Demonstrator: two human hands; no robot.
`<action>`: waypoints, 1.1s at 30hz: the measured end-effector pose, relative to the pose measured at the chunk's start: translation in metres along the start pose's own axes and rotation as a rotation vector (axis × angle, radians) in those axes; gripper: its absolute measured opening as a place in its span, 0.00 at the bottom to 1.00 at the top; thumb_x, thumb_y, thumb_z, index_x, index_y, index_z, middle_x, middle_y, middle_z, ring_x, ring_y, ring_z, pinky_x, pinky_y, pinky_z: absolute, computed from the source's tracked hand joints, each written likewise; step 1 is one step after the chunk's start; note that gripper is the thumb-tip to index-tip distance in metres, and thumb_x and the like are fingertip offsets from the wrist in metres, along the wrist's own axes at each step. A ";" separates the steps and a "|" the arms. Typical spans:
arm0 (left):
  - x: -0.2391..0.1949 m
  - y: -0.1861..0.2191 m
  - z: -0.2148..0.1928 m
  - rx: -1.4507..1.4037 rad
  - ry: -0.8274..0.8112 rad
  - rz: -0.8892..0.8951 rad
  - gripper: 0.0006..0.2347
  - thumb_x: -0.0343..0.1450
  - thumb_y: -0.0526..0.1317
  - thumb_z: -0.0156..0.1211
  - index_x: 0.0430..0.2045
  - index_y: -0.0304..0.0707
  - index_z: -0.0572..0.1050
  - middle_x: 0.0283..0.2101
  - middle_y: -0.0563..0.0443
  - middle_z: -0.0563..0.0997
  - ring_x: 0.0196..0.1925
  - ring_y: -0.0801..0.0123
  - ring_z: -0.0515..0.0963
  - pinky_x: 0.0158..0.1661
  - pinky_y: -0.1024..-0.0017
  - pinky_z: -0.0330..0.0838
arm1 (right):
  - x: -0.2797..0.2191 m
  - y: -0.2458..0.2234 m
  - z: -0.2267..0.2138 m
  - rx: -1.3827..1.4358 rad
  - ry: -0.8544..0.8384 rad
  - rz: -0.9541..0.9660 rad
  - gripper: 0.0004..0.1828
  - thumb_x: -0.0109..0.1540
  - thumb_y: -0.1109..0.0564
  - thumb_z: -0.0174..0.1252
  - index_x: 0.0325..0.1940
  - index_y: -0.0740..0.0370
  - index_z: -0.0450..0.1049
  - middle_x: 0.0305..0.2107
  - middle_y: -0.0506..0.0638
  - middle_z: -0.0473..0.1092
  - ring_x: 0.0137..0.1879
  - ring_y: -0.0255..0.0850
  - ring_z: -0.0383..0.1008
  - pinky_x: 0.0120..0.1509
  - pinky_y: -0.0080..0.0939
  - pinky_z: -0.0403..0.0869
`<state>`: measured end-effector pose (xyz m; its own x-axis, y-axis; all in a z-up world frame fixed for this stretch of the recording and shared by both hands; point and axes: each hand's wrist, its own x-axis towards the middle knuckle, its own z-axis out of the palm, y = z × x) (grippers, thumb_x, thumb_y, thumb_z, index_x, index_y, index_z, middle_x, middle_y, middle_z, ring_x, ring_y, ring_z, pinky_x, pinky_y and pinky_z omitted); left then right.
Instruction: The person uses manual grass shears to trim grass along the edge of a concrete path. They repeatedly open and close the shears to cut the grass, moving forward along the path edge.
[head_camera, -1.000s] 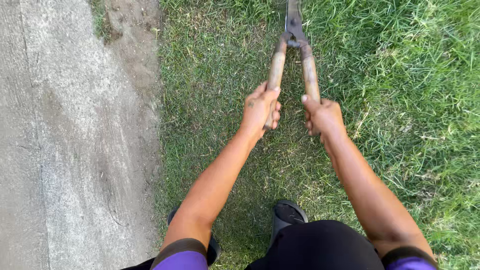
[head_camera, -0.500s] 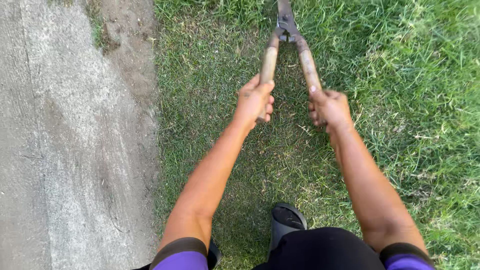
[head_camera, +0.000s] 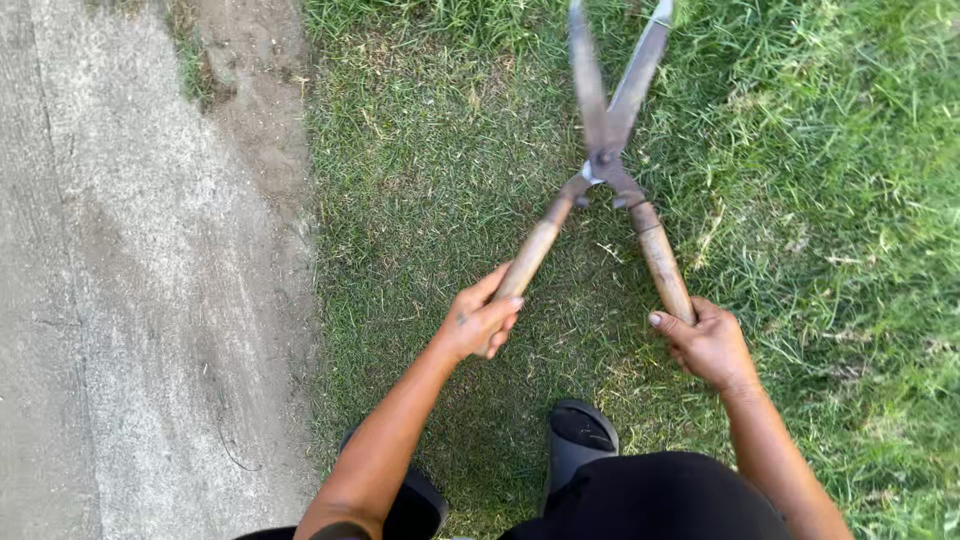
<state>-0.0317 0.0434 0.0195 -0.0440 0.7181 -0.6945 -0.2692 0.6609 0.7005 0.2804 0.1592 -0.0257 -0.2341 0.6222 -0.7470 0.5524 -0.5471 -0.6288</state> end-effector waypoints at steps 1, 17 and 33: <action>-0.010 -0.011 -0.006 -0.048 0.005 -0.034 0.30 0.73 0.38 0.56 0.73 0.49 0.56 0.23 0.55 0.72 0.15 0.76 0.70 0.13 0.74 0.67 | -0.005 0.009 -0.006 -0.019 -0.023 -0.045 0.18 0.58 0.48 0.67 0.42 0.63 0.74 0.16 0.44 0.68 0.17 0.32 0.64 0.19 0.36 0.65; -0.055 -0.072 -0.051 -0.403 -0.125 -0.309 0.13 0.72 0.34 0.53 0.50 0.38 0.66 0.26 0.52 0.70 0.17 0.76 0.67 0.15 0.74 0.65 | -0.035 0.060 0.042 0.268 -0.308 0.204 0.15 0.64 0.46 0.56 0.41 0.61 0.69 0.19 0.46 0.69 0.17 0.34 0.65 0.17 0.36 0.62; -0.009 -0.026 0.084 -0.526 0.120 -0.192 0.12 0.76 0.46 0.58 0.43 0.41 0.63 0.23 0.56 0.68 0.16 0.77 0.65 0.13 0.75 0.62 | -0.034 -0.017 0.061 0.191 0.002 0.192 0.18 0.65 0.44 0.59 0.40 0.62 0.69 0.16 0.47 0.65 0.16 0.36 0.61 0.16 0.38 0.61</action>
<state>0.0567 0.0382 0.0212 -0.0476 0.5456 -0.8367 -0.7243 0.5580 0.4050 0.2296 0.1131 -0.0025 -0.1383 0.4975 -0.8563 0.4256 -0.7509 -0.5050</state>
